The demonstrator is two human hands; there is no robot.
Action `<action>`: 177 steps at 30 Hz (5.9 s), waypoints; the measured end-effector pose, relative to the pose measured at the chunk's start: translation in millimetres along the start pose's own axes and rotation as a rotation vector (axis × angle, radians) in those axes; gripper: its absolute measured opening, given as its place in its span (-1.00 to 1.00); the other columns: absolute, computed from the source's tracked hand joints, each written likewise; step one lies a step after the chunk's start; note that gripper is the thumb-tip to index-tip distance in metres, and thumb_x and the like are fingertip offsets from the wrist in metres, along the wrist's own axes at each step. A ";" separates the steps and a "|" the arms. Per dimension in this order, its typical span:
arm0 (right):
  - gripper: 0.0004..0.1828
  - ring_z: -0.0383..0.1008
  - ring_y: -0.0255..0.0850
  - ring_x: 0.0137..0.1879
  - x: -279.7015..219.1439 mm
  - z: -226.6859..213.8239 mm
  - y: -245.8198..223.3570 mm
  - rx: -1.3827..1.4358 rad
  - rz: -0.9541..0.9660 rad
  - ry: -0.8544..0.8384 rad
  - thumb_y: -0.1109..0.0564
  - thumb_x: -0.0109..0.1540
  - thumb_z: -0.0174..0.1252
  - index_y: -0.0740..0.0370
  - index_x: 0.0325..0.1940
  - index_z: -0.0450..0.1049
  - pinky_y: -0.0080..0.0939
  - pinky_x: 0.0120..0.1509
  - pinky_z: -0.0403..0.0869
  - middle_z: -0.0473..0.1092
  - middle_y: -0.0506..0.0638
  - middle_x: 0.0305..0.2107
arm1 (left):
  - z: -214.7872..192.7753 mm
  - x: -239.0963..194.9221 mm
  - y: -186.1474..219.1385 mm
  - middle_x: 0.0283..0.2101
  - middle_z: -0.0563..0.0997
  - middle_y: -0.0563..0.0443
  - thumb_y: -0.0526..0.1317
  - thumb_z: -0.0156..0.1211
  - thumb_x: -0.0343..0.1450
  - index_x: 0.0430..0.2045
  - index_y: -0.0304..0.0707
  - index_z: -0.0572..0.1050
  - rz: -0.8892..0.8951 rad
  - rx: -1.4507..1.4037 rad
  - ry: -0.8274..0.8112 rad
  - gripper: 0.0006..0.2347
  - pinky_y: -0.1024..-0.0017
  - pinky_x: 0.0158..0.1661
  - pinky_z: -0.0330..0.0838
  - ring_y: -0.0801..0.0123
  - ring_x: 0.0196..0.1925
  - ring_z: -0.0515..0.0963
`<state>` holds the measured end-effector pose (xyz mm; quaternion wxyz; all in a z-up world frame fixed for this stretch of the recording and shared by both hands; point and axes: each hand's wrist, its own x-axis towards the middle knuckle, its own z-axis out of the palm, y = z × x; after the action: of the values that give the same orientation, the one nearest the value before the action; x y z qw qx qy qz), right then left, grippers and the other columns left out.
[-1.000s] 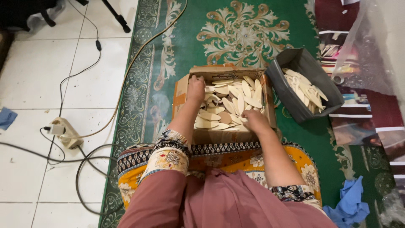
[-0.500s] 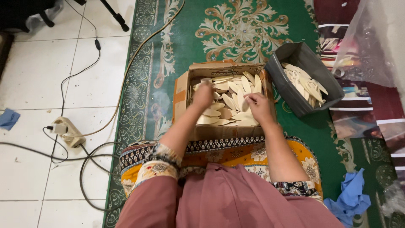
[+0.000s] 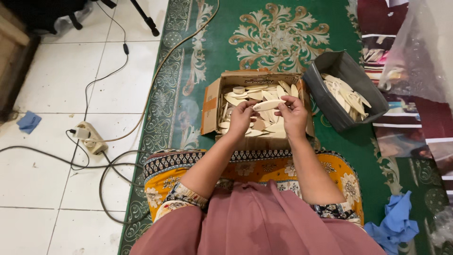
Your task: The person sits on a rug and repeatedly picks up small, light-colored wooden pieces from a cardboard box, briefly inspects them, and places them into a gray plastic bin. The task involves handling the pieces one at a time and transferring them between containers.
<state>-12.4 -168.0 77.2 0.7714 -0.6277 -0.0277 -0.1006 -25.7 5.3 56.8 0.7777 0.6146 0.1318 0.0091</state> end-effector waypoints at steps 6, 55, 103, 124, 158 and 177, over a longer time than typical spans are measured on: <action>-0.74 0.65 -0.06 -0.19 -3.4 1.5 -1.3 0.071 -0.008 0.022 0.41 0.33 0.15 0.37 0.11 0.43 -0.23 -0.25 0.69 0.33 0.02 -0.34 | -6.2 -12.1 17.1 -0.24 0.65 -0.20 -0.46 0.01 0.44 -0.08 -0.48 0.54 0.126 -0.092 -0.016 -0.78 0.56 -0.34 0.65 0.32 -0.31 0.72; -0.70 0.74 -0.26 -0.35 92.8 -193.1 49.5 -0.079 0.095 0.858 0.41 0.23 0.06 0.18 -0.04 0.52 -0.41 -0.45 0.64 0.59 0.08 -0.28 | -3.2 -15.5 11.3 -0.25 0.65 -0.03 -0.35 0.08 0.53 -0.09 -0.32 0.56 -0.167 0.509 -0.125 -0.85 0.66 -0.55 0.33 0.56 -0.55 0.38; -0.72 0.53 0.07 0.02 66.0 -110.6 190.6 -1.599 -0.271 -0.258 0.09 0.33 -0.03 0.03 0.05 0.52 0.10 0.10 0.50 0.49 0.05 -0.18 | -89.4 58.1 -86.5 -0.37 0.56 -0.05 -0.38 0.20 0.30 -0.31 -0.14 0.57 0.734 1.478 0.380 -0.84 0.30 -0.34 0.57 0.15 -0.33 0.64; -0.32 0.59 -0.25 -0.25 22.2 -31.0 52.9 -0.115 0.447 -0.182 0.33 0.13 0.35 0.20 0.32 0.33 -0.48 -0.42 0.56 0.47 -0.02 -0.28 | -19.8 37.0 -96.6 -0.32 0.69 -0.06 -0.20 0.25 0.38 -0.22 -0.07 0.66 0.106 0.537 -0.074 -0.85 0.31 -0.24 0.55 0.17 -0.21 0.70; -0.59 0.33 -0.37 -0.62 45.4 -51.9 83.0 -0.352 0.334 -0.023 0.35 0.13 0.06 0.11 0.04 0.46 -0.46 -0.61 0.38 0.44 -0.05 -0.40 | -76.7 58.2 -94.0 -0.07 0.48 -0.08 -0.24 0.33 0.28 -0.23 -0.22 0.51 0.459 1.363 0.369 -0.77 0.16 -0.25 0.66 -0.01 -0.07 0.57; -0.74 0.40 -0.43 -0.59 12.9 -15.7 64.9 -0.113 0.743 -0.047 -0.01 0.25 0.39 0.12 -0.33 0.47 -0.47 -0.61 0.45 0.35 -0.14 -0.65 | -30.6 27.0 -77.2 -0.39 0.66 0.00 -0.29 0.33 0.38 -0.30 -0.16 0.64 0.140 0.286 -0.021 -0.92 0.51 -0.35 0.59 0.40 -0.32 0.66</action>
<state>11.2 -172.4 13.6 0.7187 -0.6387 0.1898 0.1990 -17.7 20.4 -28.8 0.6810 0.7269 0.0801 0.0380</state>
